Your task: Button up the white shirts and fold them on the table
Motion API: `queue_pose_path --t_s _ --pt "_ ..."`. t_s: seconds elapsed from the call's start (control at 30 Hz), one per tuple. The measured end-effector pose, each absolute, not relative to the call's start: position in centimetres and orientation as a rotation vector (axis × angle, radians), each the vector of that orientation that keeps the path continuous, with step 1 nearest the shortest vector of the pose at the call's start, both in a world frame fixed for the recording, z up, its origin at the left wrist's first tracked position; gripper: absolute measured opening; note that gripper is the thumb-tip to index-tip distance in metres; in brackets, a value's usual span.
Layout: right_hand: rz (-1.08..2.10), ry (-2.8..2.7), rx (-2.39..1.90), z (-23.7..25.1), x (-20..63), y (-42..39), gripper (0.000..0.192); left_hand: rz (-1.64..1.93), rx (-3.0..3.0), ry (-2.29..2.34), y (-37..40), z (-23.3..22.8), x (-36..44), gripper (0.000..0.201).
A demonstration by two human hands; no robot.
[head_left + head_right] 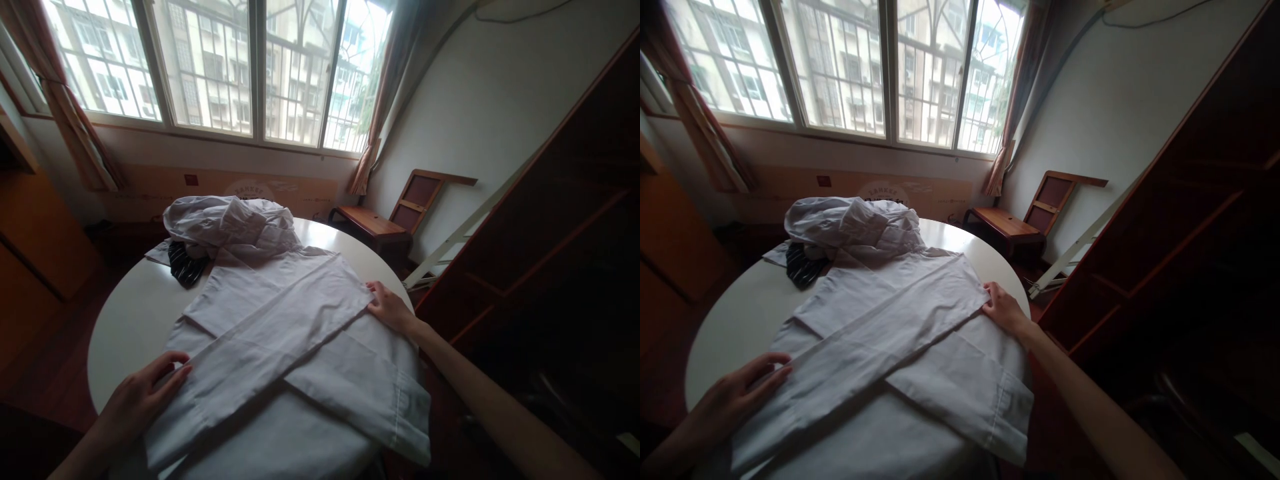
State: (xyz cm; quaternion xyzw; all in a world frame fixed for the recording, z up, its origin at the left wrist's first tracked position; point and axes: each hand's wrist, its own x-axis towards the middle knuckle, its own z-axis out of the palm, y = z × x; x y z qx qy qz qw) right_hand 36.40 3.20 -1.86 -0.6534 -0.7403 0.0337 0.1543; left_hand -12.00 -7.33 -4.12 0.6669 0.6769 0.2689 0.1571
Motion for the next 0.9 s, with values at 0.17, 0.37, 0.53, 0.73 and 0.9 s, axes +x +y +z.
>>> queue_pose_path --t_s 0.17,0.37,0.53,0.73,0.9 --pt "-0.240 -2.003 -1.975 -2.2 34.8 4.1 0.032 0.684 1.872 1.857 -7.2 -4.1 -12.2 0.044" --pt "-0.144 -2.002 -2.111 -2.0 36.5 5.7 0.025 0.622 1.871 1.862 -7.1 -4.3 -12.4 0.044" --pt "-0.150 -1.952 -2.229 -2.3 36.6 5.8 0.026 0.694 1.827 1.835 -6.8 -4.6 -12.7 0.043" --pt "0.001 -2.105 -1.909 -2.5 37.9 5.4 0.023 0.704 1.815 1.840 -6.6 -4.5 -12.9 0.045" --pt "0.115 -2.014 -1.829 -2.6 38.9 5.9 0.027 0.730 1.775 1.834 -6.8 -4.2 -12.6 0.046"
